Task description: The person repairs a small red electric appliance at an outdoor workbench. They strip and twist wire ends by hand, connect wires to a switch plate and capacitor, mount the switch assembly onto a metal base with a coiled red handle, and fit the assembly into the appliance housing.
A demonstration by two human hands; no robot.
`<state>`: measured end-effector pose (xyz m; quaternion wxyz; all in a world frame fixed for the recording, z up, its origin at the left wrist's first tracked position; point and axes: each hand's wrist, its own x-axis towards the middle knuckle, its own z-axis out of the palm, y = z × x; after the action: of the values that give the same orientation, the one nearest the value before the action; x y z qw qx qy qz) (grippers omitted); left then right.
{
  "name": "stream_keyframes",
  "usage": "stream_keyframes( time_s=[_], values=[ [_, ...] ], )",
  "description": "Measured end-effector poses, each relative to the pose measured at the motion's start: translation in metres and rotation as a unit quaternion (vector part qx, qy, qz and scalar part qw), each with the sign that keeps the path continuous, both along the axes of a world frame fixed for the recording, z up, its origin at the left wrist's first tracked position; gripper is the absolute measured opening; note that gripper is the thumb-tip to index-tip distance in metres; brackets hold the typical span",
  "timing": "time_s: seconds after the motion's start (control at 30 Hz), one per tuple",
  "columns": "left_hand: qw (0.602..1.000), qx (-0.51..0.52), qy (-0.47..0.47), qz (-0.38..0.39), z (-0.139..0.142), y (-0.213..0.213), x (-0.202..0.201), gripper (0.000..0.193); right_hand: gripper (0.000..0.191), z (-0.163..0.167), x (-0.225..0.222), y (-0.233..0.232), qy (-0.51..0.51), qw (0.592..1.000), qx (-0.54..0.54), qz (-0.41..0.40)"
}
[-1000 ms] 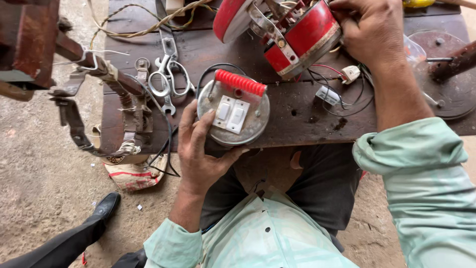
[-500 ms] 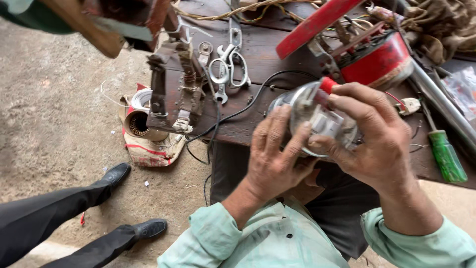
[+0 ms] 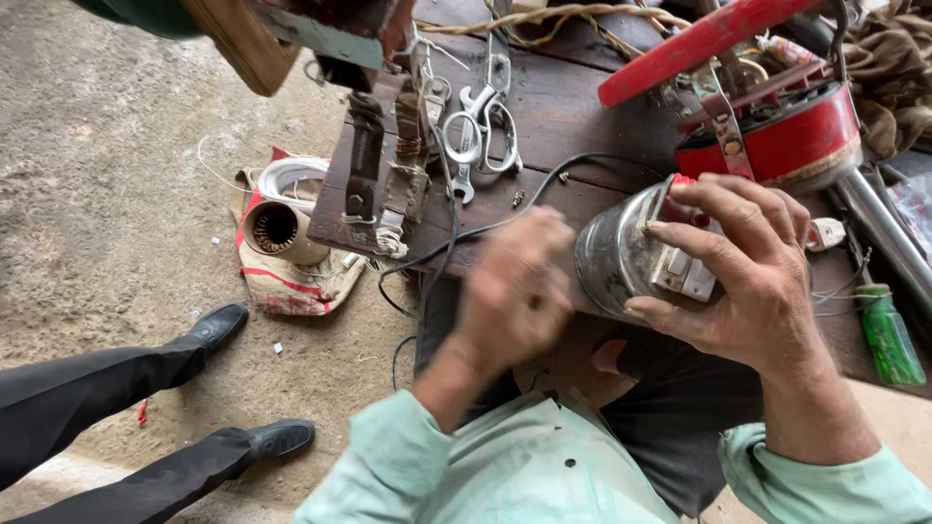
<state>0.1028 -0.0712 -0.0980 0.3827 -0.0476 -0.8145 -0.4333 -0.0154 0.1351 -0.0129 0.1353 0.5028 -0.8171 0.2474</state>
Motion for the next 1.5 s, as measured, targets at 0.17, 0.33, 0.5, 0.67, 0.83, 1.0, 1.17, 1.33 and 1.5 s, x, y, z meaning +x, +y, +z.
stream_keyframes(
  time_s=[0.17, 0.33, 0.5, 0.67, 0.83, 1.0, 1.17, 1.33, 1.5],
  values=[
    [0.986, -0.070, -0.140, 0.055, 0.000, -0.045, -0.005, 0.020, 0.060, 0.000, 0.000, 0.002, 0.015, 1.000, 0.023, -0.001],
    [0.971, -0.142, -0.190, 0.005, -0.003, -0.021, -0.013, 0.027, 0.076, -0.003, 0.001, 0.004, 0.030, 0.998, -0.060, 0.021],
    [0.965, -0.169, -0.198, 0.040, -0.014, 0.000, -0.023, 0.015, 0.047, -0.021, 0.018, 0.027, -0.093, 0.956, -0.276, -0.037],
    [0.948, -0.230, -0.217, 0.045, -0.008, 0.015, -0.035, 0.011, 0.024, -0.023, 0.037, 0.077, -0.173, 0.911, -0.348, -0.134],
    [0.972, 0.095, -0.208, -0.056, 0.025, 0.032, -0.026, 0.011, 0.023, -0.024, 0.056, 0.095, -0.119, 0.953, -0.254, -0.113],
    [0.993, -0.015, -0.088, -0.075, 0.042, 0.090, -0.019, 0.011, 0.027, -0.038, 0.061, 0.089, -0.184, 0.940, -0.251, -0.136],
    [0.988, 0.025, -0.110, -0.102, 0.038, 0.118, -0.035, 0.012, 0.029, -0.046, 0.058, 0.096, -0.190, 0.938, -0.261, -0.129],
    [0.984, 0.060, -0.135, -0.100, 0.026, 0.127, -0.035, 0.011, 0.028, -0.050, 0.053, 0.104, -0.216, 0.932, -0.265, -0.118],
    [0.978, 0.117, -0.136, -0.109, 0.019, 0.132, -0.036, 0.011, 0.028, -0.053, 0.047, 0.106, -0.238, 0.925, -0.274, -0.111]
  ],
)
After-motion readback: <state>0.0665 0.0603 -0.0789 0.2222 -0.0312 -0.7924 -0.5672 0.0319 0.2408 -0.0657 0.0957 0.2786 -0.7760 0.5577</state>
